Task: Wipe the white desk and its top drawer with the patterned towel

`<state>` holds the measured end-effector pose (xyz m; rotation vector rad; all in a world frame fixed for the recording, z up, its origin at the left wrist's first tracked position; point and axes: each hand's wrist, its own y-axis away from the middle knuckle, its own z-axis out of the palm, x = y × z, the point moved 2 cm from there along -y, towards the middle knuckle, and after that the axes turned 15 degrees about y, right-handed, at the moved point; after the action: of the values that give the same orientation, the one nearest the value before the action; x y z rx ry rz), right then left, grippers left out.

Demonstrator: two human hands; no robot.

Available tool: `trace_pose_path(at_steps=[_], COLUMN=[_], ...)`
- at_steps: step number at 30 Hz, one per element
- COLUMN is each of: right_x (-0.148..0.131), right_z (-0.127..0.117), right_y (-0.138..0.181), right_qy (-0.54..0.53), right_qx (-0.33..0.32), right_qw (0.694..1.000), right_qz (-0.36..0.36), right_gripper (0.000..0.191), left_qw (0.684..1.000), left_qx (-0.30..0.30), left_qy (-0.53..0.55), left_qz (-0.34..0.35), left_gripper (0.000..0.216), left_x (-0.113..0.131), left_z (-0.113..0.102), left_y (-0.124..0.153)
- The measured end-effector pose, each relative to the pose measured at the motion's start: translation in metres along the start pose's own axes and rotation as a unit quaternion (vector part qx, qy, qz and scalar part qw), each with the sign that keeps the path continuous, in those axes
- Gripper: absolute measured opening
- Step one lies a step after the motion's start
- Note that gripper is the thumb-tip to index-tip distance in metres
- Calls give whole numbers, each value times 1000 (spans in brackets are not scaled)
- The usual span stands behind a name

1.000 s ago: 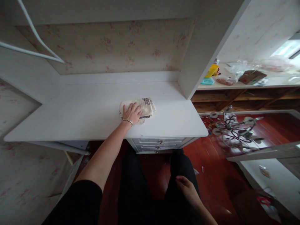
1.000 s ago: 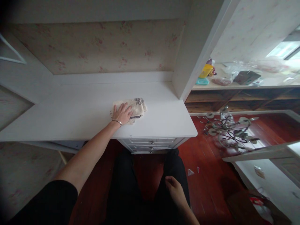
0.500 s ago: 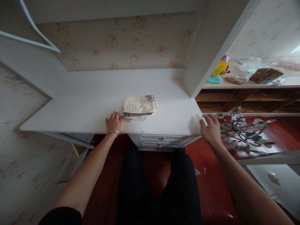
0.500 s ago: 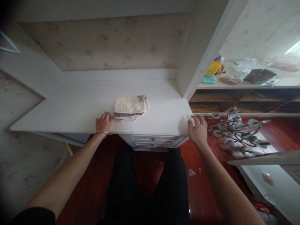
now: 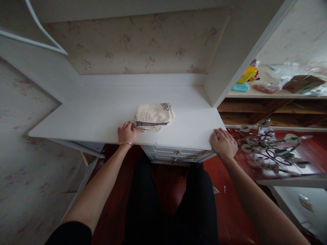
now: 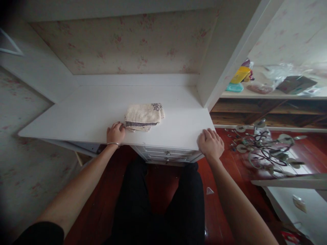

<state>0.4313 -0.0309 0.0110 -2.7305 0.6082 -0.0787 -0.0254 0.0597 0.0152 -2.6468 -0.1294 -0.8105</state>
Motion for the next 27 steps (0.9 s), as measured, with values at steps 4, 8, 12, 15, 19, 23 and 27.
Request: trace_pose_path(at_steps=[4,8,12,15,19,23,27], right_x=[-1,-1,-2,-1,5,11,14], right_z=[-1,-3,-5,-6,-5,-6,-7], right_y=[1,1,1,3,12,24,28], right_qy=[1,11,23,24,26,27,14], right_qx=[7,-3,-19,-64,-115,-124,-150], right_qw=[1000,1000,999,997,992,988,985], right_qz=[-4,-5,-15,-25,-54,-84,-85], right_gripper=[39,39,42,46,52,54,56], left_qw=[986,959,932,937,935,930,926], left_qx=[107,42,-207,-318,-346,-361,-371], left_qy=[113,191,177,82,53,46,35], left_qz=[54,203,238,116,62,53,55], left_gripper=[22,14,21,39,56,49,44], left_x=[22,85,138,147,144,142,140], left_z=[-17,-9,47,94,124,127,124], left_y=[19,89,166,195,203,197,190])
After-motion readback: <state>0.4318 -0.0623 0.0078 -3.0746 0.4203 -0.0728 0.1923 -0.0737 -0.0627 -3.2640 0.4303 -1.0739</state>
